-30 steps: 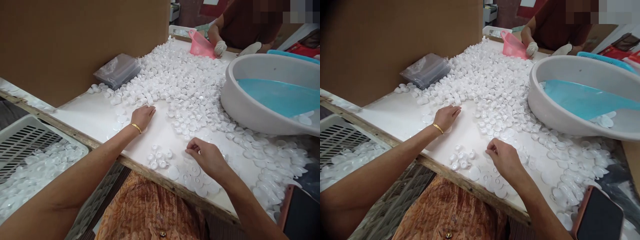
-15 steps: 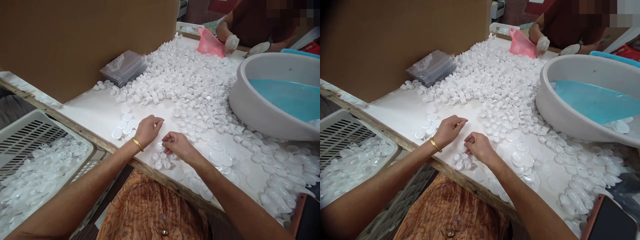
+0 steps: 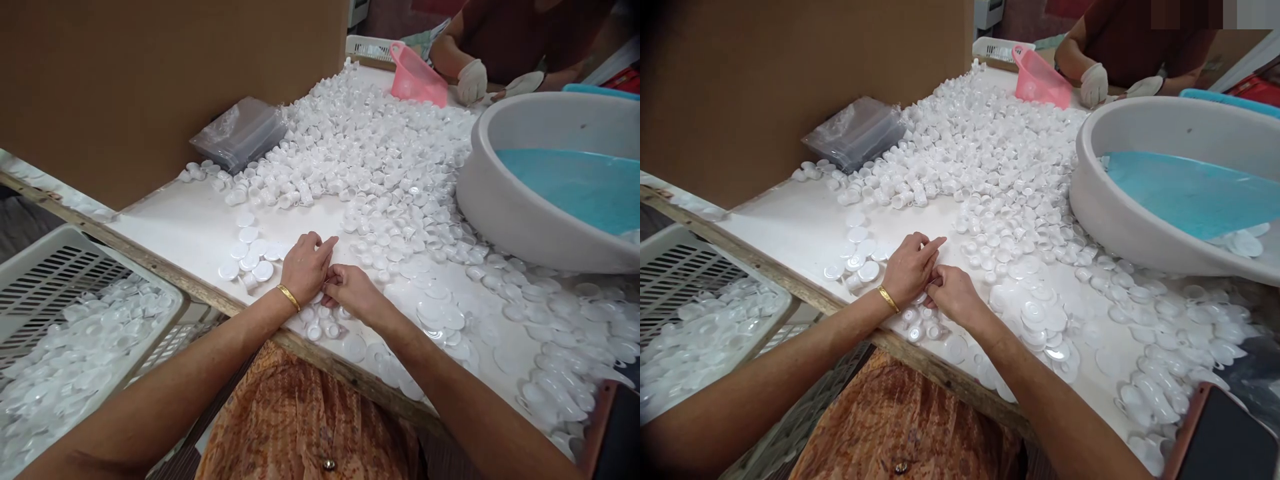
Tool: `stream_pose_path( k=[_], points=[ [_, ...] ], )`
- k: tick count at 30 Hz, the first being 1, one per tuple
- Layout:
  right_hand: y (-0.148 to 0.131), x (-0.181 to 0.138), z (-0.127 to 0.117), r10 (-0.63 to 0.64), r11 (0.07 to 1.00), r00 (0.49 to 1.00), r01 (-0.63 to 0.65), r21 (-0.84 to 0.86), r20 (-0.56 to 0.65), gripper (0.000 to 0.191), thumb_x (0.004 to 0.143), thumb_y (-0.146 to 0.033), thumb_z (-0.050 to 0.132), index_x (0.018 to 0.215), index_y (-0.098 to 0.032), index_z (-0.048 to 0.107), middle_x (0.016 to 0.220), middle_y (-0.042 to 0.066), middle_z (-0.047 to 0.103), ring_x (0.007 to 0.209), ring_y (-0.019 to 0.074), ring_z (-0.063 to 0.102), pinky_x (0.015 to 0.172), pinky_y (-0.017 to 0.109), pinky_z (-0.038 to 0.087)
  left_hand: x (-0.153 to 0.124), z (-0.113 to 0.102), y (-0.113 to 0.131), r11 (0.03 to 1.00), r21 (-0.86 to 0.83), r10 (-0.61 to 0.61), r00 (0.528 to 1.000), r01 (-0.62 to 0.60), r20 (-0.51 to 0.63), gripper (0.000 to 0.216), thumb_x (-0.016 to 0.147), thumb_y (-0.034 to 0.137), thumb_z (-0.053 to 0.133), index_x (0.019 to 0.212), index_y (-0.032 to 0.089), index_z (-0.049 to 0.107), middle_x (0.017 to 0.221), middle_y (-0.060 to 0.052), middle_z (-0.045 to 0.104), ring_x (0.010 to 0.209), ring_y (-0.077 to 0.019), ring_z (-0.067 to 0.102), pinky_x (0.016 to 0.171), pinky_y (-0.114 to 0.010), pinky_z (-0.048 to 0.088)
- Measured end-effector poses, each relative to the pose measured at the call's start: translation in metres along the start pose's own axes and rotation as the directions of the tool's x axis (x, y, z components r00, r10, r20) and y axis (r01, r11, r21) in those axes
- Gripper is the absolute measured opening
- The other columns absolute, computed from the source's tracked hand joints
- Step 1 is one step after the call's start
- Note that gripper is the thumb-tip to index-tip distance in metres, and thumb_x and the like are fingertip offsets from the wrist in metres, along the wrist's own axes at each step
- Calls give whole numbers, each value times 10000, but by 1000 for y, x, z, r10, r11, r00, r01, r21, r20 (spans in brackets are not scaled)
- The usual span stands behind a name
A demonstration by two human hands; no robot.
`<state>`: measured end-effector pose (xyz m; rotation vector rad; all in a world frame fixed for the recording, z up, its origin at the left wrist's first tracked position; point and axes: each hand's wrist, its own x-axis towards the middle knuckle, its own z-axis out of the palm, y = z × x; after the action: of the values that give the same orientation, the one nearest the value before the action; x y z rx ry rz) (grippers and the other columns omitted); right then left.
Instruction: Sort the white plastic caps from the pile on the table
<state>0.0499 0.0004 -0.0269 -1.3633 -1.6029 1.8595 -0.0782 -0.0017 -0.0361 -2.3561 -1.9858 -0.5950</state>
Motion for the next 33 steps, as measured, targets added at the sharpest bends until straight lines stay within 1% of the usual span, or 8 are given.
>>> stream_pose_path(
  k=[6,10,12,15,18,27,30,33],
  points=[
    [-10,-19,-12,6,999,999,-8,-44,-45,160,804,-121,507,939,-132,592,784,52,658,646,126,641,625,263,531,5,-3,4,992,122,29,992,-45,126,403,890,254,358,1278,285,459,980,-92,509,903,-236,411,731,-355,347],
    [-13,-35,-12,-184,939,975,137,-315,-125,183,803,-127,517,959,-140,610,829,64,663,708,160,642,659,301,526,8,-2,8,989,138,32,979,-61,200,465,849,312,444,1311,353,407,1031,-95,492,942,-265,385,763,-404,313],
    [-9,-39,-7,-383,825,910,260,-502,-157,194,798,-111,520,970,-127,609,906,95,652,794,190,632,726,337,524,9,-2,9,988,134,46,977,-76,210,503,833,316,470,1325,367,382,1070,-93,480,961,-267,380,787,-419,301],
    [1,-39,3,-643,578,760,396,-714,-99,262,825,-94,472,1068,-103,570,1096,155,594,993,234,571,850,382,495,8,-2,9,988,136,45,980,-72,193,530,816,284,492,1326,371,380,1130,-93,460,1001,-271,370,823,-441,285],
    [8,-36,8,-727,463,683,411,-786,-71,346,846,-88,444,1189,-88,491,1177,172,553,1086,241,514,903,389,475,8,-3,8,989,137,36,984,-60,173,522,812,254,498,1313,366,404,1158,-93,461,1034,-273,363,853,-457,270],
    [14,-22,3,-727,461,686,478,-748,-10,383,856,-71,427,1237,-103,452,952,120,631,844,204,588,733,344,526,7,-5,5,993,85,72,992,-81,107,419,796,299,536,1214,335,527,1088,-65,557,1012,-258,399,915,-463,253],
    [12,-17,-1,-695,544,719,506,-669,-22,385,853,-86,449,1232,-146,465,945,94,640,843,190,607,742,333,525,7,-6,7,995,85,47,993,-57,110,366,795,295,535,1159,309,574,1079,-68,573,1023,-263,409,922,-464,251],
    [3,-23,-19,-624,688,781,529,-496,-32,380,845,-138,507,1217,-203,475,1057,64,635,935,168,613,800,310,514,6,-8,8,992,125,23,997,-33,80,365,824,268,484,1178,319,561,1100,-76,563,1056,-273,402,926,-471,239]
  ],
)
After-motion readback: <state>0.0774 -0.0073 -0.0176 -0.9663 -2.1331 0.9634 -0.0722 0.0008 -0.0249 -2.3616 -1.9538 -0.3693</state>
